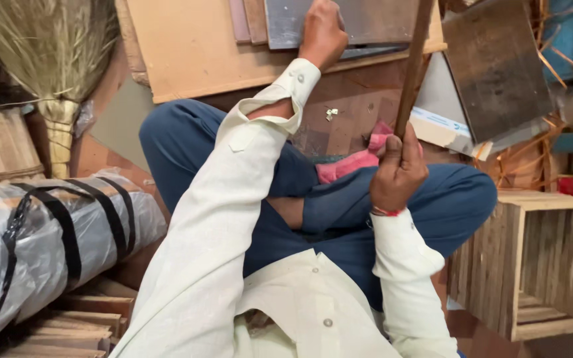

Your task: The person sits cross-legged and assembles picture frames by hammering small metal clips onto the back of the frames. They use a hammer and occasionally a pair of scissors to adjust the clips. The person handles multiple frames one at a time, flipping them over to inspect the work.

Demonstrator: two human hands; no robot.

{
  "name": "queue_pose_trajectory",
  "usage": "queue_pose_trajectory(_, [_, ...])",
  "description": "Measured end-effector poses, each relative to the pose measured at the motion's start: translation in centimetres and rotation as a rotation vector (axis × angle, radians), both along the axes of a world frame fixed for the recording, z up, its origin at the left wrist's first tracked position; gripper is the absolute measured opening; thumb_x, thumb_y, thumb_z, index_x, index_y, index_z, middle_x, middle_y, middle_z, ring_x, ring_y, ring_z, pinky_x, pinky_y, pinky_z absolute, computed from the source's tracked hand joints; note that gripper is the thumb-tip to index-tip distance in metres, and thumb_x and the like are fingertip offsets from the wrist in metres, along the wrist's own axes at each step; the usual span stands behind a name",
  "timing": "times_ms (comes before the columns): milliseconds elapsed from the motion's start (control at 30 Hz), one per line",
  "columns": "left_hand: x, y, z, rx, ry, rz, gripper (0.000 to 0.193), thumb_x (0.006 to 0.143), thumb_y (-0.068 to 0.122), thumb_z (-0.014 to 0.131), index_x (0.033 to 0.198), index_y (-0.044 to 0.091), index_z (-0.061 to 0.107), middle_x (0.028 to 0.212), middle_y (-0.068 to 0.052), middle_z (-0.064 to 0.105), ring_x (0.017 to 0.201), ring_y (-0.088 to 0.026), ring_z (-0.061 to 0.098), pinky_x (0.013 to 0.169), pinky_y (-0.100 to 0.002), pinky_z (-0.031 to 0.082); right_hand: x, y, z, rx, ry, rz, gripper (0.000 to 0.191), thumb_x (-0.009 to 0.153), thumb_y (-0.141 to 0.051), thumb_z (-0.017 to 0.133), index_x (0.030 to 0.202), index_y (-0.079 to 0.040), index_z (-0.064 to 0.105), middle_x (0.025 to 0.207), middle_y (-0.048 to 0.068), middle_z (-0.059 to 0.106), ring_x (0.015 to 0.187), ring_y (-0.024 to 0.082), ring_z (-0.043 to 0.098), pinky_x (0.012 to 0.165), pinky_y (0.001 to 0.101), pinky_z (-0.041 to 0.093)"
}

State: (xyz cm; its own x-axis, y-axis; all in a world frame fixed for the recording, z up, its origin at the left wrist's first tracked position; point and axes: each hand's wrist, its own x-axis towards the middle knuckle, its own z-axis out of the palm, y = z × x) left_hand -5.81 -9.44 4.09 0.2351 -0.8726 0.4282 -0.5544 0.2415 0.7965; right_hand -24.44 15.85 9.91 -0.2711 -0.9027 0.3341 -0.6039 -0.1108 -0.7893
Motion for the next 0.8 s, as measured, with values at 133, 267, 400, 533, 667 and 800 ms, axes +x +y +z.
queue_pose_trajectory(133, [0.0,0.0,0.0,0.025,0.023,-0.002,0.007,0.063,-0.004,0.063,0.063,0.003,0.063,0.09,-0.023,0.063,0.088,-0.043,0.063,0.08,-0.049,0.053,0.3,-0.8,-0.5,0.031,0.232,0.177,0.031,0.104,-0.004,0.063,0.135,0.001,0.068,0.097,0.018,0.075,0.086,0.019,0.071,0.076,0.0322,0.057])
queue_pose_trajectory(267, [-0.2,-0.3,-0.3,-0.051,-0.057,-0.014,0.006,0.063,-0.001,0.068,0.067,0.002,0.065,0.087,-0.024,0.062,0.089,-0.045,0.062,0.079,-0.052,0.05,0.8,-0.4,0.1,0.074,0.016,0.032,0.028,0.106,-0.006,0.062,0.133,0.0,0.067,0.086,0.019,0.072,0.072,0.016,0.066,0.067,0.0298,0.053])
queue_pose_trajectory(400, [-0.1,-0.5,-0.1,-0.1,-0.103,0.031,0.007,0.063,-0.001,0.066,0.069,0.001,0.064,0.089,-0.024,0.061,0.089,-0.045,0.062,0.08,-0.051,0.052,1.4,-1.0,1.3,0.004,0.346,0.222,0.018,0.107,-0.008,0.066,0.122,0.0,0.073,0.096,0.02,0.074,0.089,0.023,0.072,0.078,0.0343,0.056])
queue_pose_trajectory(533, [0.0,0.0,-0.3,0.185,0.028,-0.028,0.006,0.071,0.0,0.064,0.074,0.005,0.066,0.091,-0.02,0.065,0.093,-0.041,0.065,0.085,-0.048,0.053,1.5,-0.5,1.3,0.084,0.066,0.065,0.028,0.105,-0.015,0.06,0.128,-0.002,0.07,0.079,0.017,0.071,0.068,0.026,0.067,0.064,0.0378,0.053])
queue_pose_trajectory(667, [0.3,0.3,0.1,0.039,-0.028,-0.036,0.007,0.067,-0.004,0.066,0.07,0.001,0.066,0.093,-0.021,0.063,0.094,-0.042,0.063,0.083,-0.049,0.05,0.3,-1.8,-0.3,0.246,0.225,0.075,0.025,0.102,-0.02,0.062,0.116,-0.006,0.075,0.08,0.02,0.071,0.073,0.032,0.071,0.069,0.043,0.053])
queue_pose_trajectory(800, [2.2,2.6,0.7,0.034,0.018,-0.208,0.016,0.071,-0.008,0.063,0.081,0.003,0.07,0.103,-0.017,0.066,0.104,-0.038,0.065,0.091,-0.042,0.054,-0.4,-2.1,-2.2,0.158,0.303,0.082,0.023,0.104,-0.022,0.065,0.115,-0.004,0.075,0.088,0.02,0.072,0.082,0.037,0.071,0.071,0.0449,0.054])
